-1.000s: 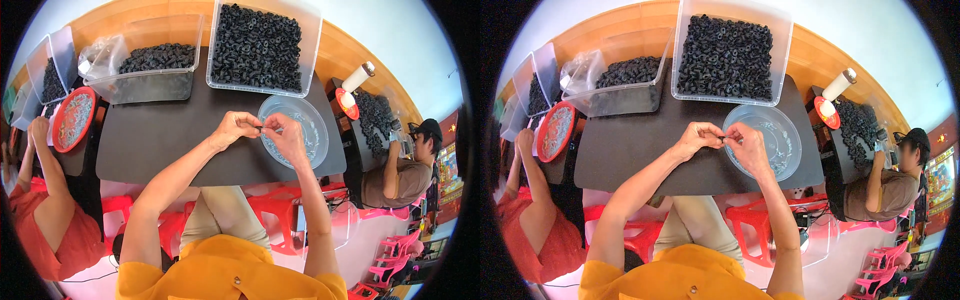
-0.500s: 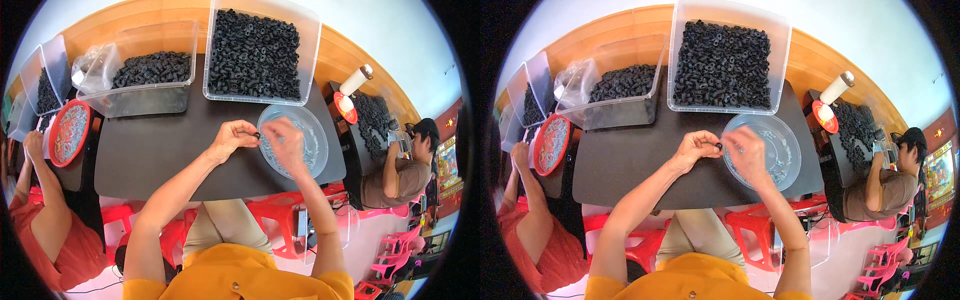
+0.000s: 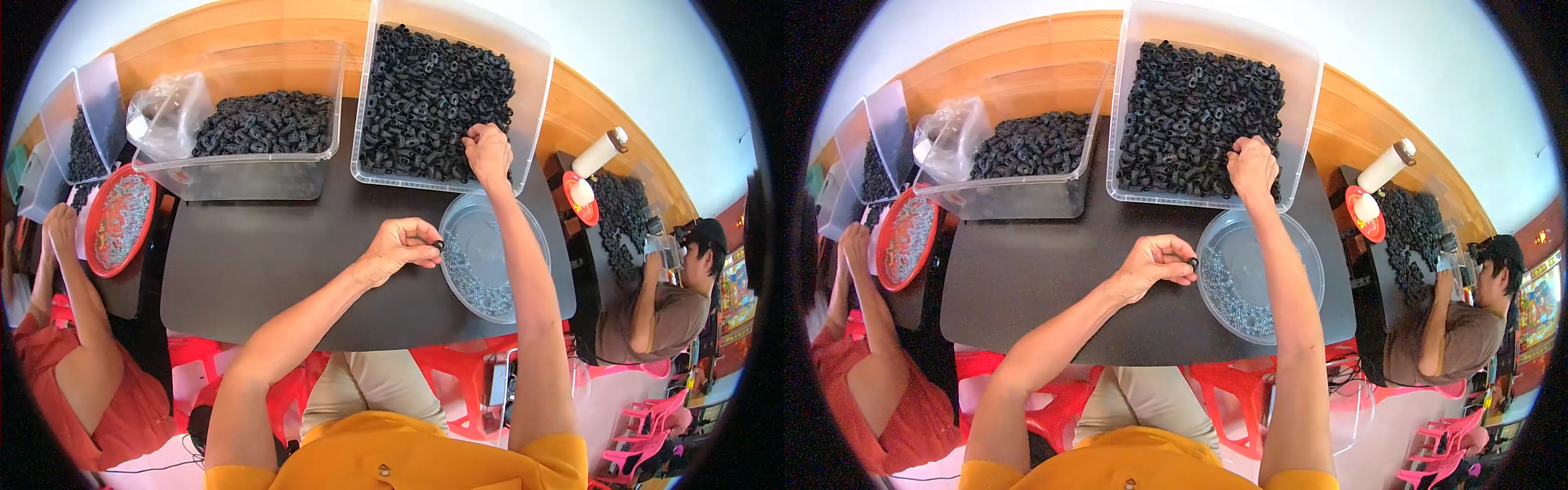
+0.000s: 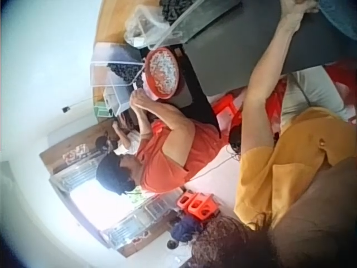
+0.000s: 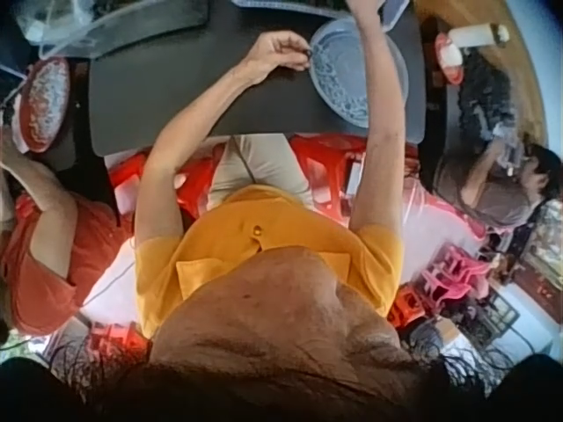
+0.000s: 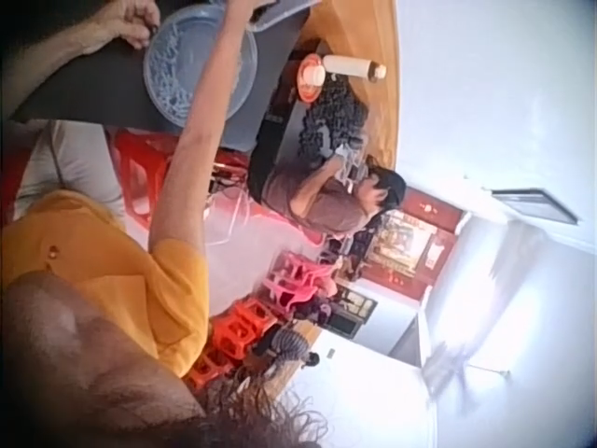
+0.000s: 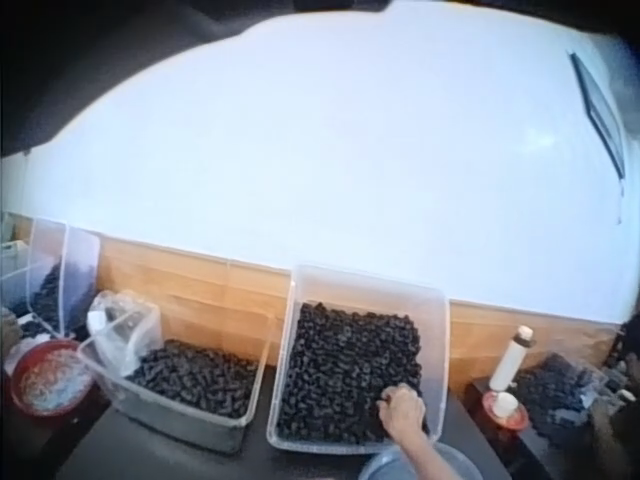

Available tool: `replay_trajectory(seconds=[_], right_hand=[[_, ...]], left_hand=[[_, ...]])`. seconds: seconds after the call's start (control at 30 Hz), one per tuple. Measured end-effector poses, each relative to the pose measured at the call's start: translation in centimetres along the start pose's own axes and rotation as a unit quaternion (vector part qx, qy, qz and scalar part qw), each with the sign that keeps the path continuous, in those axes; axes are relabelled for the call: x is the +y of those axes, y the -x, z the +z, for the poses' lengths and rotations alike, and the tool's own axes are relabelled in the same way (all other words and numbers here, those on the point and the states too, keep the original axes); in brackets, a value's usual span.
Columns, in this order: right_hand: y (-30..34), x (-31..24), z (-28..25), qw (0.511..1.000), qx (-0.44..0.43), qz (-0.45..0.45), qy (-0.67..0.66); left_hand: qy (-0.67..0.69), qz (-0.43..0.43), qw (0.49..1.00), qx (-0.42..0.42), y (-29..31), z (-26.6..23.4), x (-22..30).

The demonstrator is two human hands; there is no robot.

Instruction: Sorting and inspecting small black components in a workshop.

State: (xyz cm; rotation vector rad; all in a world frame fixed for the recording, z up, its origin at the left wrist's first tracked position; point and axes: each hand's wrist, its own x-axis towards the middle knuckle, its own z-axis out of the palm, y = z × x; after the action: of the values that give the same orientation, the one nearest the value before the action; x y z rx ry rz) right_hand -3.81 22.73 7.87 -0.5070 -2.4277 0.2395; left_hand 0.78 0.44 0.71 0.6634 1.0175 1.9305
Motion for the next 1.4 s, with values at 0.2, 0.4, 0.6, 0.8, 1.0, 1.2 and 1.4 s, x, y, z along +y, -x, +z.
replay_trajectory(seconds=[0.2, 0.4, 0.6, 0.8, 1.0, 1.2, 1.4], right_hand=[[-0.4, 0.5, 0.2, 0.997, 0.032, -0.003, -0.065], [0.3, 1.4, -2.5, 0.88, 0.002, 0.136, -0.455], [4.6, -0.3, -7.9, 0.834, -0.021, 0.143, -0.532], [8.8, -0.2, -11.0, 0.823, -0.01, 0.094, -0.56], [12.5, -0.5, -12.3, 0.84, -0.041, 0.113, -0.529], [15.6, -1.2, -11.3, 0.832, -0.151, 0.124, -0.519], [17.0, -2.2, -9.6, 0.796, -0.222, 0.152, -0.543]], left_hand=[[-0.007, -0.001, 1.0, -0.003, -0.1, 0.0, -0.2], [0.004, 0.014, 1.0, -0.015, -0.1, 0.1, -0.4], [-0.018, 0.012, 1.0, -0.019, 0.1, -0.2, -0.2], [-0.04, 0.012, 0.999, -0.017, 0.2, 0.1, -0.2], [-0.044, 0.014, 0.999, -0.015, 0.6, 0.2, -0.3], [-0.055, 0.024, 0.998, -0.01, 0.5, 0.3, -0.4], [-0.055, 0.027, 0.998, -0.017, 0.8, 0.2, -0.4]])
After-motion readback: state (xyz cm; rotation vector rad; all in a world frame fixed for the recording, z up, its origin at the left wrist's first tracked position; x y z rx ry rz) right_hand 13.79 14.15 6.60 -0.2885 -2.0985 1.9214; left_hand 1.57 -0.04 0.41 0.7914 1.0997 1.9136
